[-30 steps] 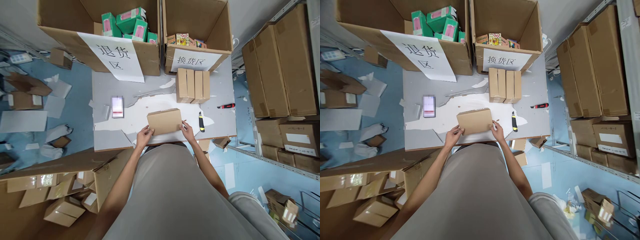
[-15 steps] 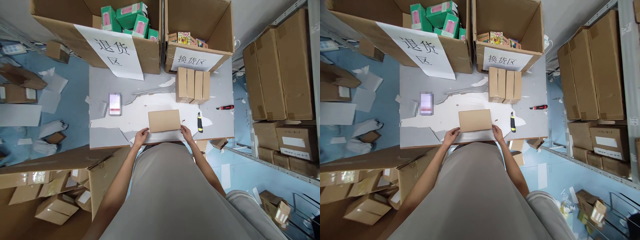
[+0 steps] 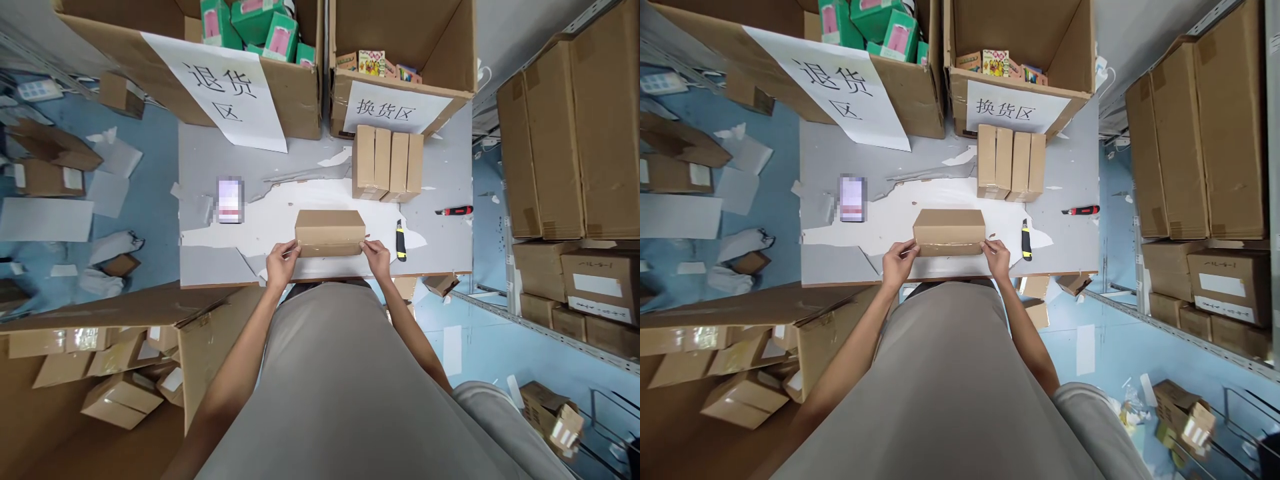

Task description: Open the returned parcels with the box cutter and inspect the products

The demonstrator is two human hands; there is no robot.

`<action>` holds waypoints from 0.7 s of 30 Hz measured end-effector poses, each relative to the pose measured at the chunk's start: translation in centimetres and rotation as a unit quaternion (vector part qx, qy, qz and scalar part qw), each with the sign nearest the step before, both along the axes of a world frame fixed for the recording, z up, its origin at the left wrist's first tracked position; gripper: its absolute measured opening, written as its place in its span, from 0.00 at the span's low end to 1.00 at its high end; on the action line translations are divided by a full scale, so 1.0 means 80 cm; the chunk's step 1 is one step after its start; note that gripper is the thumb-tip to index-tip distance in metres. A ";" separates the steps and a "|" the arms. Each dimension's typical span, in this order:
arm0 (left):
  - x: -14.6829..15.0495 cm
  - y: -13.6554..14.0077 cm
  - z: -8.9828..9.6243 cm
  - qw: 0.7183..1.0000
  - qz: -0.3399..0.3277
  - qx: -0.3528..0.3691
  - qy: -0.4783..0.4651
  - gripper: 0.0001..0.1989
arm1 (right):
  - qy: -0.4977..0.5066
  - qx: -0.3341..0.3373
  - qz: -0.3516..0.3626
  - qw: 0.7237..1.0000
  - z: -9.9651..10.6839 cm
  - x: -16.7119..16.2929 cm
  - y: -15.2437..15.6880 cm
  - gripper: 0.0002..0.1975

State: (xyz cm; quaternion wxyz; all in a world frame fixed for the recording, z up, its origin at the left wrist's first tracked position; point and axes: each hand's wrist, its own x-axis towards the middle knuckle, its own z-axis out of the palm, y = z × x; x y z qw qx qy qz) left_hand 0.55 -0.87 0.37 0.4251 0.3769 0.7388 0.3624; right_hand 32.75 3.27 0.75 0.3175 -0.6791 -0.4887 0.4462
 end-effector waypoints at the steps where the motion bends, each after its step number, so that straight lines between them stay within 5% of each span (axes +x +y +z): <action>1: 0.000 0.002 0.006 1.000 -0.003 0.011 0.011 0.23 | -0.013 0.009 -0.002 1.000 0.007 0.002 0.004 0.27; 8: 0.008 0.000 0.009 0.999 -0.002 -0.006 0.040 0.25 | -0.054 -0.023 0.010 0.998 0.014 0.015 0.011 0.31; 15: 0.003 -0.003 -0.030 1.000 0.001 0.007 0.008 0.28 | -0.026 0.010 0.031 0.999 -0.018 0.019 -0.001 0.37; 21: 0.003 -0.017 -0.064 0.997 0.022 -0.068 0.005 0.21 | -0.021 -0.053 -0.006 0.998 -0.051 0.035 -0.021 0.27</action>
